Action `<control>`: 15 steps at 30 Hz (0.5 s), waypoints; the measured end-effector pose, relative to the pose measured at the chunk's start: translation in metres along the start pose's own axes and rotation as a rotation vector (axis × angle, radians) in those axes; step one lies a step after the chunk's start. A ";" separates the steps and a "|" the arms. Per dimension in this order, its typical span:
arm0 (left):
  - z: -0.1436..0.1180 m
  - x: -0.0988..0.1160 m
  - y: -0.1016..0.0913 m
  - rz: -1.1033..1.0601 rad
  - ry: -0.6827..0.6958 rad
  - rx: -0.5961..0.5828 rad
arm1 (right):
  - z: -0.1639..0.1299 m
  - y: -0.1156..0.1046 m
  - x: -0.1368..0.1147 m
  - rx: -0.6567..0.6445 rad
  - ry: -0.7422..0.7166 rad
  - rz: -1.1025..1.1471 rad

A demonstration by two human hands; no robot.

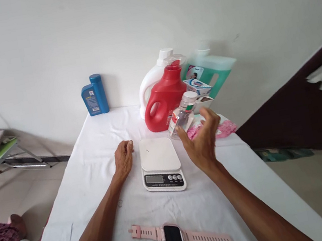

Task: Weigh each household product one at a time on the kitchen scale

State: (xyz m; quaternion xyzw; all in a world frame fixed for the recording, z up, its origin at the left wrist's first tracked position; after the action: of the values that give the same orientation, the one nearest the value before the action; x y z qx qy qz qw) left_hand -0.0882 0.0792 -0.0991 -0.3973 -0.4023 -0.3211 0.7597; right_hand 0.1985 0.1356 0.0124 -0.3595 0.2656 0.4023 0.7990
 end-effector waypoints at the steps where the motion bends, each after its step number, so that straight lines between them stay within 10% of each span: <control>1: -0.001 0.000 0.000 -0.005 0.001 0.003 | -0.016 -0.008 0.001 -0.021 0.024 0.012; 8: 0.023 -0.021 -0.014 -0.175 -0.186 0.006 | -0.088 -0.022 0.102 -0.354 0.670 0.054; 15: 0.169 -0.005 -0.111 0.252 -0.067 0.262 | -0.078 -0.014 0.123 -0.485 0.714 -0.003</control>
State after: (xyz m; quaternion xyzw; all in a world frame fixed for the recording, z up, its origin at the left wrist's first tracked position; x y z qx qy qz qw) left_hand -0.2401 0.1727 -0.0044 -0.3529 -0.4129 -0.1548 0.8253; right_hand 0.2651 0.1233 -0.1171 -0.6539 0.4229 0.3023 0.5497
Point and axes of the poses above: each hand's wrist, its own z-axis towards the middle knuckle, its own y-axis out of the palm, x = y × z, the point moved 10 cm from there along z, towards the middle knuckle, and after that the axes turned 12 degrees about y, right-handed, at the moved point
